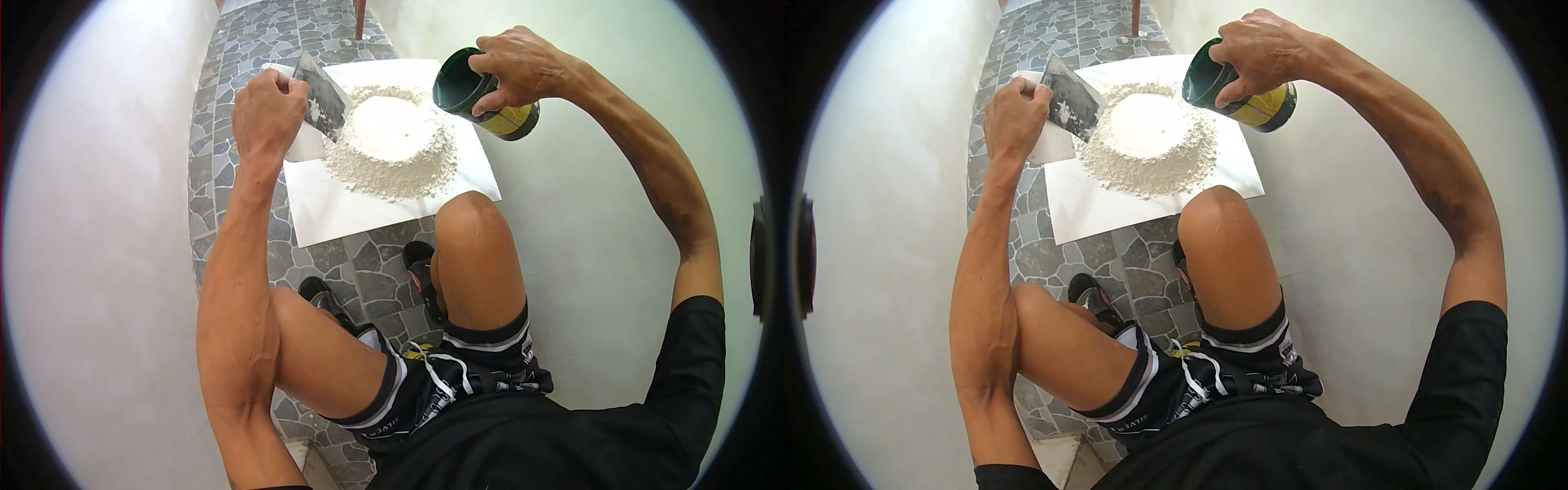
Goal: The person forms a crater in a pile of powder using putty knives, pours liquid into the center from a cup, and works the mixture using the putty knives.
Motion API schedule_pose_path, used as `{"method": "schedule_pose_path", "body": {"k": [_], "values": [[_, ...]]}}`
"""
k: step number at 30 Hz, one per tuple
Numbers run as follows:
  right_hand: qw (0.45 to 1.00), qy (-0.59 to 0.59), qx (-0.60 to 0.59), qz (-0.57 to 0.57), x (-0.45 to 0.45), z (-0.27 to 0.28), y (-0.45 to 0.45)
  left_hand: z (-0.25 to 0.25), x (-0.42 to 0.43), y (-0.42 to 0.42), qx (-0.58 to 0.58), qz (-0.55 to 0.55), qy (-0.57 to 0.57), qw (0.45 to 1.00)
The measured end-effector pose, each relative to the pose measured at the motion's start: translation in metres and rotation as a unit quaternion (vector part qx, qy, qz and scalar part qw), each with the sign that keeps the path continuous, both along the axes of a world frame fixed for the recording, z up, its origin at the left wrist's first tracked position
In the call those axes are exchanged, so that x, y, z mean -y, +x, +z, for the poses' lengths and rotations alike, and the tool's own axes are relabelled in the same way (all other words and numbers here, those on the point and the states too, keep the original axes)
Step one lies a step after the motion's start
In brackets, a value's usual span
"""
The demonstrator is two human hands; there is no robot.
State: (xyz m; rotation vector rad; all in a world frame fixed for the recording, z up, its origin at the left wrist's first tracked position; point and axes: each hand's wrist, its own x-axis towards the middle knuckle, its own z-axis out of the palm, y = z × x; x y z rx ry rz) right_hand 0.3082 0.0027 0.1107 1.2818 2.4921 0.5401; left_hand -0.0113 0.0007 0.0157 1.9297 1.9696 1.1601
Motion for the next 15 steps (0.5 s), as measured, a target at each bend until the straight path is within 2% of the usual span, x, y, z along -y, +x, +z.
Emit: {"method": "schedule_pose_path", "body": {"k": [15], "values": [[0.999,-0.01,0.03,-0.024,0.0019,0.0008,-0.0071,-0.0016,-0.001,-0.0023,0.004,0.004,0.011,1.0]]}}
